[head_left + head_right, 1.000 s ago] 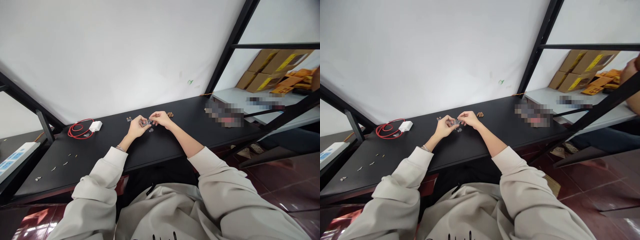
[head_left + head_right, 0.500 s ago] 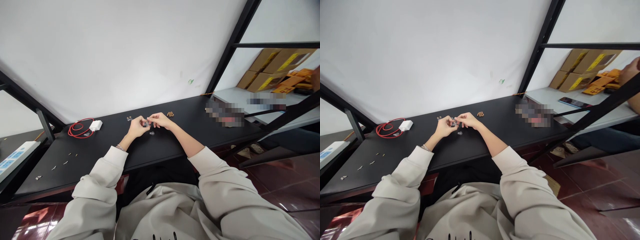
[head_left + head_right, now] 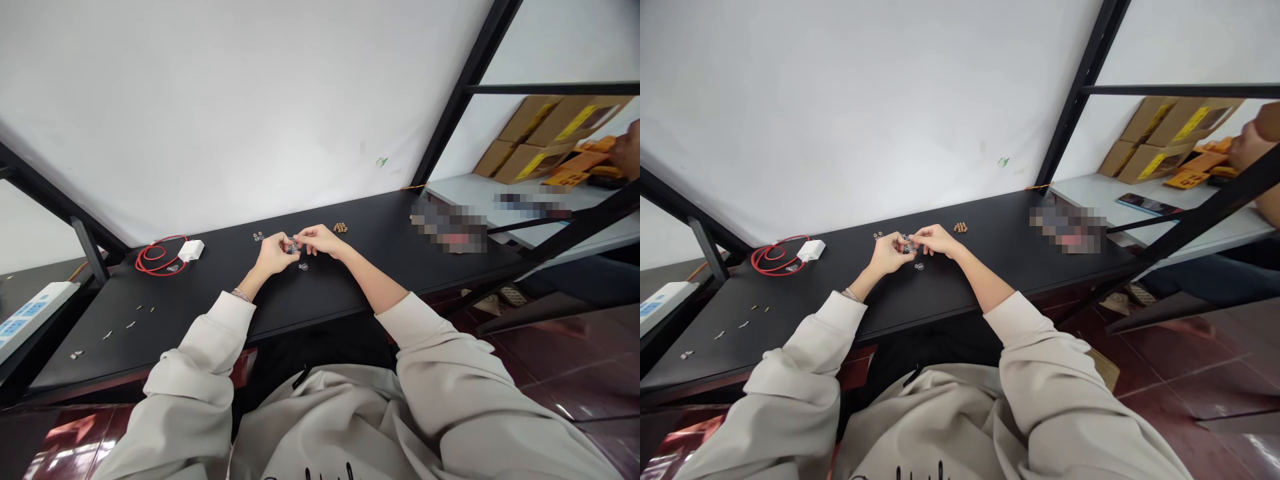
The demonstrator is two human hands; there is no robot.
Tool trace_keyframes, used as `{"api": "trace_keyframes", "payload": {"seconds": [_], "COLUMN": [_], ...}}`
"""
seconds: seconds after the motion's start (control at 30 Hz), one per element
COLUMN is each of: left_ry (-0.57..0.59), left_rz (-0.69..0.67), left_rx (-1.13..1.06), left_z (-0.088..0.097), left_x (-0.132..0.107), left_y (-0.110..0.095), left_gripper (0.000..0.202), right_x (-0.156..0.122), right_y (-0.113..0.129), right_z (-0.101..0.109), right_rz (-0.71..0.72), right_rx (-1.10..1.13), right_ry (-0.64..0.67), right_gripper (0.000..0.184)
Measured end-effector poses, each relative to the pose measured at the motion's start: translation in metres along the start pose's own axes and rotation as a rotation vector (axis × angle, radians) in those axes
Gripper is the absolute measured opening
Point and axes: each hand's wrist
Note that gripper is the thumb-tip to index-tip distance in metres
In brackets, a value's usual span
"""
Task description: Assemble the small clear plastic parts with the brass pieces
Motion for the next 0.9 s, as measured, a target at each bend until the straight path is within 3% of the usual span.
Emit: {"api": "trace_keyframes", "payload": {"seconds": [0.17, 0.3, 0.47, 0.67, 0.77, 0.9], "left_ry": [-0.009, -0.093, -0.274, -0.485, -0.517, -0.486], "left_rz": [0.008, 0.033, 0.028, 0.209, 0.211, 0.247], "left_rx": [-0.018, -0.045, 0.009, -0.045, -0.073, -0.048], "left_z": [0.001, 0.010, 0.041, 0.092, 0.105, 0.108], "left_x": [0.001, 0.005, 0.017, 0.027, 0.028, 0.028], "left_y": [-0.001, 0.002, 0.019, 0.054, 0.067, 0.076], "left_gripper": [0.030, 0.027, 0.026, 0.026, 0.028, 0.032], "right_x": [0.000, 0.000, 0.002, 0.006, 0.006, 0.005], "right_y": [0.001, 0.001, -0.004, -0.010, -0.009, -0.008], "right_z": [0.000, 0.000, 0.002, 0.004, 0.004, 0.003], "right_rz": [0.000, -0.015, -0.014, -0.015, -0.017, -0.028], "right_rx": [0.000, -0.007, -0.015, -0.015, -0.009, -0.009], "right_ry": [-0.003, -0.017, -0.014, -0.010, -0.012, -0.014], "right_gripper": [0.027, 0.029, 0.033, 0.033, 0.032, 0.033]}}
Point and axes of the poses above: each hand's wrist, its own x-axis towards the middle knuckle, its own z-axis out of the back of the hand, y = z × x, and after that the axes turned 4 degrees about -x, right-handed
